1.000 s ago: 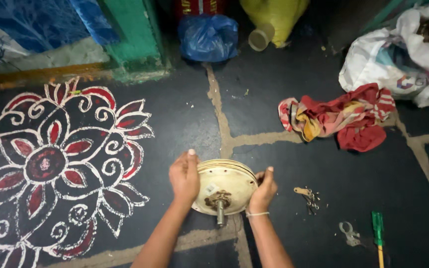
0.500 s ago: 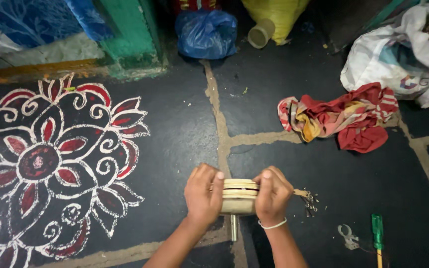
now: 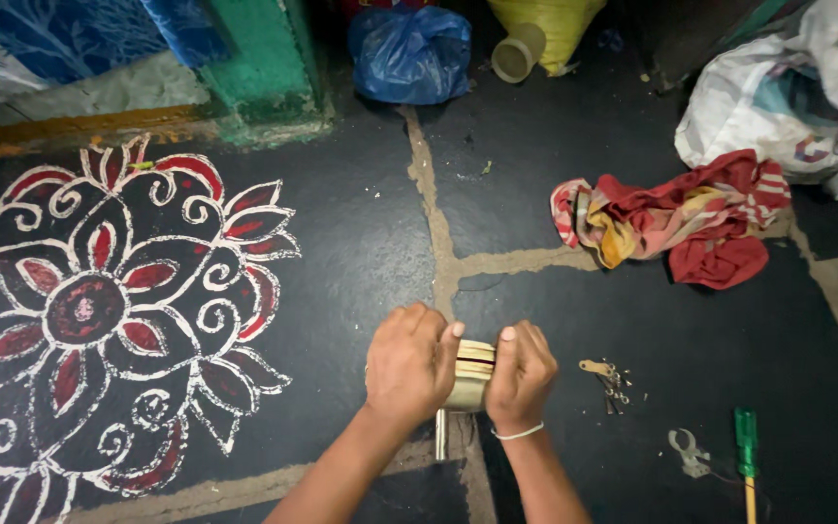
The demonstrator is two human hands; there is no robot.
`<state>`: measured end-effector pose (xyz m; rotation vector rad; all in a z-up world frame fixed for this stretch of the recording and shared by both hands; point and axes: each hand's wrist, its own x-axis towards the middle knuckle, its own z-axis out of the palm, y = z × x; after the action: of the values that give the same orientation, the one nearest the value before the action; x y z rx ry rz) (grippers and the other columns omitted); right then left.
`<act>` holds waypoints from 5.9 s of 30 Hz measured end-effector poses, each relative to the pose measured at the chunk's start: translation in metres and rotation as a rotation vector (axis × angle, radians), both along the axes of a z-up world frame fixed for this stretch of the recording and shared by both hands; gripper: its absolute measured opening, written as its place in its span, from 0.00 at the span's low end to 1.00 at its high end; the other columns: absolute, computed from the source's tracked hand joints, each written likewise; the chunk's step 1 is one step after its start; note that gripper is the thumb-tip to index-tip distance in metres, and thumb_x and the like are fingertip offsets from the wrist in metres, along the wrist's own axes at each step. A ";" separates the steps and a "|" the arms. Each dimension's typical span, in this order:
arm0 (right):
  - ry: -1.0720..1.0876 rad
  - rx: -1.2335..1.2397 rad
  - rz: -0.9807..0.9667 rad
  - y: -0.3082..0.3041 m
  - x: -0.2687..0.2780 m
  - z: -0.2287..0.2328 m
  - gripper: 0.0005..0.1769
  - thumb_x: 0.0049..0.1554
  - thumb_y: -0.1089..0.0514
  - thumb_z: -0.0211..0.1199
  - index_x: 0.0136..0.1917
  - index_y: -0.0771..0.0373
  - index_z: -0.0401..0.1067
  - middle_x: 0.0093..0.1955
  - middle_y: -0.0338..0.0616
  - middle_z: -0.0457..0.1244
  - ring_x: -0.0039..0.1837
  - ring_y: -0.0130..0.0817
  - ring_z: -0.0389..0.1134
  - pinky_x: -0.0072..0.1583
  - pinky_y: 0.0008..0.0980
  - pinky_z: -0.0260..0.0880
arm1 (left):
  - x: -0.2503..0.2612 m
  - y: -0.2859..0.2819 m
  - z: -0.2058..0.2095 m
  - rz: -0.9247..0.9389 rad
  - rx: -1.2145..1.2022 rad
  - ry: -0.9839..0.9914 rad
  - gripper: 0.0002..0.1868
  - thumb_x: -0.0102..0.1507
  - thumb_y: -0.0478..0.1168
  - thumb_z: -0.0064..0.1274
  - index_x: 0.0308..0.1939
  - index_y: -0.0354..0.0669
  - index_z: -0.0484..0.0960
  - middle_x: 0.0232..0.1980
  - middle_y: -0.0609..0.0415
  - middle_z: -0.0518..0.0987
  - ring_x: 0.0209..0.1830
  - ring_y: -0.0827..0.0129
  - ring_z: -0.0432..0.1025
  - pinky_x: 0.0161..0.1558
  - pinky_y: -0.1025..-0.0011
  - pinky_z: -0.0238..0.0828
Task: The person is assembling a circular mechanical component, likely a fan motor housing, on a dark tiled floor. They repeatedly align and press two halves of the housing together, rotate the central shaft, and adjust the fit by hand.
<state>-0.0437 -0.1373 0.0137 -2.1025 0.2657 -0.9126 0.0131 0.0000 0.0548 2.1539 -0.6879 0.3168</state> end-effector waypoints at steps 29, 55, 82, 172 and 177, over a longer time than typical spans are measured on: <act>-0.090 0.715 -0.146 0.026 0.016 -0.078 0.28 0.69 0.50 0.45 0.31 0.65 0.62 0.30 0.39 0.57 0.35 0.28 0.56 0.39 0.34 0.54 | 0.004 0.065 -0.062 0.238 -0.454 0.220 0.16 0.69 0.37 0.49 0.28 0.34 0.67 0.29 0.47 0.64 0.29 0.56 0.62 0.33 0.61 0.60; -0.032 0.083 0.085 0.061 0.032 0.010 0.19 0.64 0.63 0.51 0.30 0.70 0.61 0.29 0.51 0.54 0.33 0.45 0.57 0.40 0.44 0.55 | 0.003 0.060 0.003 0.190 0.001 -0.048 0.09 0.64 0.38 0.56 0.30 0.41 0.76 0.31 0.49 0.73 0.32 0.53 0.69 0.35 0.58 0.66; 0.323 1.038 0.352 0.081 -0.039 -0.017 0.43 0.67 0.32 0.33 0.63 0.71 0.73 0.56 0.49 0.71 0.60 0.37 0.70 0.64 0.34 0.67 | 0.006 0.124 -0.155 0.413 -1.527 1.081 0.35 0.72 0.63 0.33 0.41 0.30 0.77 0.39 0.40 0.80 0.39 0.55 0.75 0.45 0.59 0.73; 0.436 0.686 0.715 -0.008 -0.047 -0.056 0.40 0.50 0.54 0.75 0.71 0.63 0.63 0.64 0.47 0.67 0.67 0.33 0.66 0.68 0.33 0.63 | -0.066 0.099 -0.051 0.069 -0.127 0.243 0.30 0.61 0.45 0.60 0.65 0.40 0.70 0.63 0.42 0.70 0.65 0.47 0.64 0.67 0.56 0.59; 0.431 0.444 0.578 0.004 -0.049 -0.046 0.35 0.44 0.56 0.77 0.64 0.64 0.71 0.60 0.46 0.69 0.63 0.35 0.69 0.65 0.34 0.67 | -0.078 0.096 -0.040 0.191 -0.096 0.313 0.36 0.56 0.50 0.65 0.64 0.41 0.70 0.64 0.39 0.67 0.65 0.46 0.64 0.65 0.56 0.61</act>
<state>-0.0927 -0.1333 -0.0321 -1.7817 0.0569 -0.0438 -0.0646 0.0965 0.0150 2.1185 -0.2847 0.1049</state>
